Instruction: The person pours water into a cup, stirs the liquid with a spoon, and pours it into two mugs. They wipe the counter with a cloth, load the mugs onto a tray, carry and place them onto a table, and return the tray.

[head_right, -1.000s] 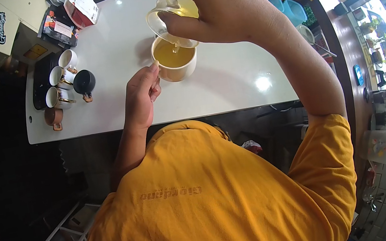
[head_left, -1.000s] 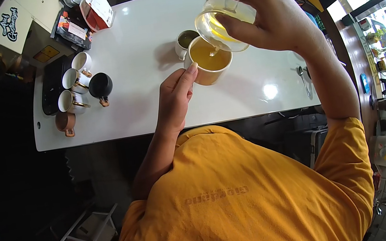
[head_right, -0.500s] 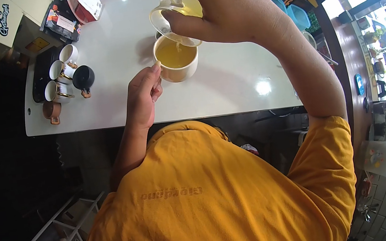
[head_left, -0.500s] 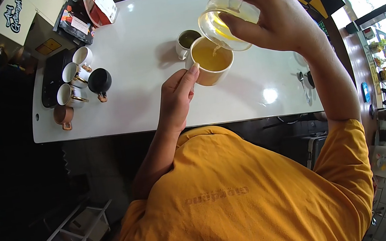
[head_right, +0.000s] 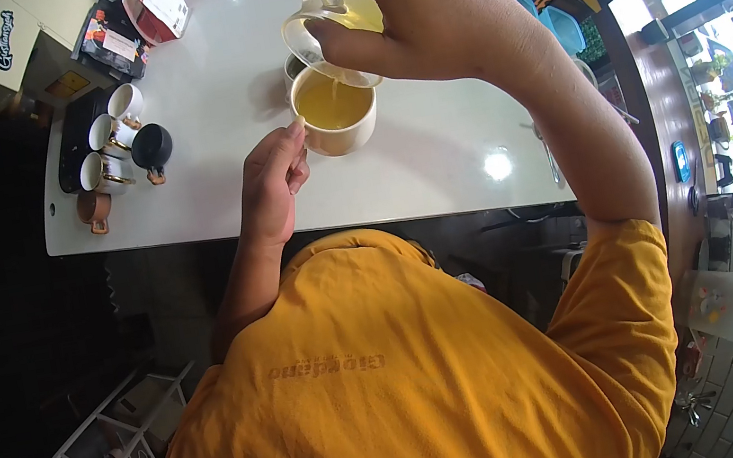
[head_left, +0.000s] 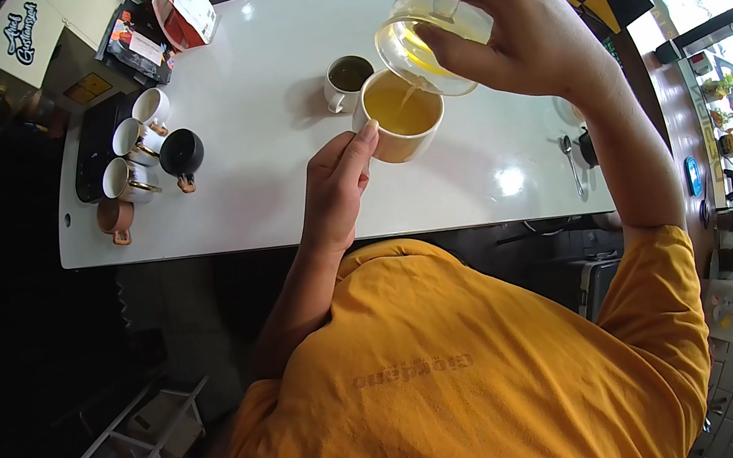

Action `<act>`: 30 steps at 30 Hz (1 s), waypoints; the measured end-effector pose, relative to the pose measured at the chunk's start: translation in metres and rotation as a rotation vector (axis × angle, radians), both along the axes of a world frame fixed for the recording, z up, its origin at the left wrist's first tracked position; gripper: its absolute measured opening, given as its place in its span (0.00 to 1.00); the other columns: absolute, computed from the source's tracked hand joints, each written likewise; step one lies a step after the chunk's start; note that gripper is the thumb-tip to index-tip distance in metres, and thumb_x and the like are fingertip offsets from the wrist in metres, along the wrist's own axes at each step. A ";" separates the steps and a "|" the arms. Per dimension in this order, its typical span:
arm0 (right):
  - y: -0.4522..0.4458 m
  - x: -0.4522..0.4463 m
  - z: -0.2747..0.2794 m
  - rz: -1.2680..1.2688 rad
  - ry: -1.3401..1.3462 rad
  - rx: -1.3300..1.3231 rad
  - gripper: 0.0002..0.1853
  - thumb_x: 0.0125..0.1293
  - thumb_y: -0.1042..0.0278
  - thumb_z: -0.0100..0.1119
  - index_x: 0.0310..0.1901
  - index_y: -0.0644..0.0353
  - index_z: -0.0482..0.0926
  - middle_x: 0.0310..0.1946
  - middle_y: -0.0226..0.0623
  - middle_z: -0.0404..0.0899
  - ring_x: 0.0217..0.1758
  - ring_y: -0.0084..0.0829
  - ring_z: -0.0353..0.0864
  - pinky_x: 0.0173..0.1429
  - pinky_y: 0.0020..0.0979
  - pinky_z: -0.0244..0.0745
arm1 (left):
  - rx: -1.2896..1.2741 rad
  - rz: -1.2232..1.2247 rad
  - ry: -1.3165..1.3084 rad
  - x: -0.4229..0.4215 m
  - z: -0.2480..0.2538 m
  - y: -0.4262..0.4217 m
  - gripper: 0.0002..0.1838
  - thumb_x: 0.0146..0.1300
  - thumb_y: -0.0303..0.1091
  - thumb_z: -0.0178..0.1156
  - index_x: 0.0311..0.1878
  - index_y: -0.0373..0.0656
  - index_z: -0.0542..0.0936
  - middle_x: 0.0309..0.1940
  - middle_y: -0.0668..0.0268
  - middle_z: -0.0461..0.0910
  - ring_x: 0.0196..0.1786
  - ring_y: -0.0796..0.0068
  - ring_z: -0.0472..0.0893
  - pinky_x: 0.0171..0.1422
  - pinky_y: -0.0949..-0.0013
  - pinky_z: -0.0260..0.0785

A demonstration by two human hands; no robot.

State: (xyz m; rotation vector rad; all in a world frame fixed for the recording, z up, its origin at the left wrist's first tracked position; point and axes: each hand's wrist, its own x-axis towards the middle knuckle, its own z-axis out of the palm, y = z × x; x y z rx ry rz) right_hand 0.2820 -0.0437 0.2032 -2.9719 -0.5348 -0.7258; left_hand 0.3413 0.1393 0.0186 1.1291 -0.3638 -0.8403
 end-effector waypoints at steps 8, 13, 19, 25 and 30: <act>-0.012 -0.007 0.000 0.068 -0.015 -0.046 0.18 0.56 0.55 0.60 0.38 0.64 0.82 0.42 0.44 0.84 0.43 0.40 0.80 0.63 0.43 0.64 | -0.019 0.032 0.030 -0.012 0.002 -0.009 0.19 0.69 0.42 0.57 0.22 0.46 0.72 0.17 0.80 0.59 0.22 0.89 0.53 0.25 0.79 0.45; -0.017 -0.011 0.003 0.004 0.093 -0.075 0.17 0.56 0.56 0.60 0.37 0.64 0.82 0.42 0.44 0.84 0.45 0.39 0.81 0.64 0.43 0.63 | 0.001 0.033 0.025 -0.017 0.001 -0.011 0.18 0.69 0.42 0.57 0.22 0.46 0.73 0.17 0.80 0.59 0.22 0.89 0.54 0.25 0.80 0.46; -0.013 -0.016 0.004 0.077 0.015 -0.048 0.17 0.56 0.56 0.60 0.37 0.64 0.82 0.42 0.44 0.84 0.45 0.38 0.81 0.64 0.44 0.63 | 0.009 0.007 -0.005 -0.021 -0.001 -0.013 0.16 0.69 0.41 0.56 0.25 0.47 0.72 0.20 0.79 0.60 0.23 0.88 0.56 0.25 0.80 0.47; -0.022 -0.017 -0.001 0.097 0.015 0.005 0.17 0.57 0.56 0.60 0.37 0.64 0.82 0.40 0.44 0.84 0.44 0.39 0.81 0.64 0.44 0.64 | 0.018 0.007 -0.003 -0.025 0.000 -0.014 0.16 0.69 0.41 0.56 0.24 0.47 0.72 0.20 0.79 0.60 0.23 0.88 0.56 0.24 0.80 0.46; -0.024 -0.019 -0.001 0.053 0.038 -0.030 0.17 0.57 0.56 0.59 0.36 0.64 0.82 0.40 0.44 0.84 0.43 0.39 0.81 0.64 0.44 0.64 | 0.016 0.006 -0.005 -0.027 0.000 -0.015 0.16 0.68 0.41 0.56 0.24 0.47 0.72 0.19 0.79 0.59 0.22 0.88 0.56 0.24 0.80 0.46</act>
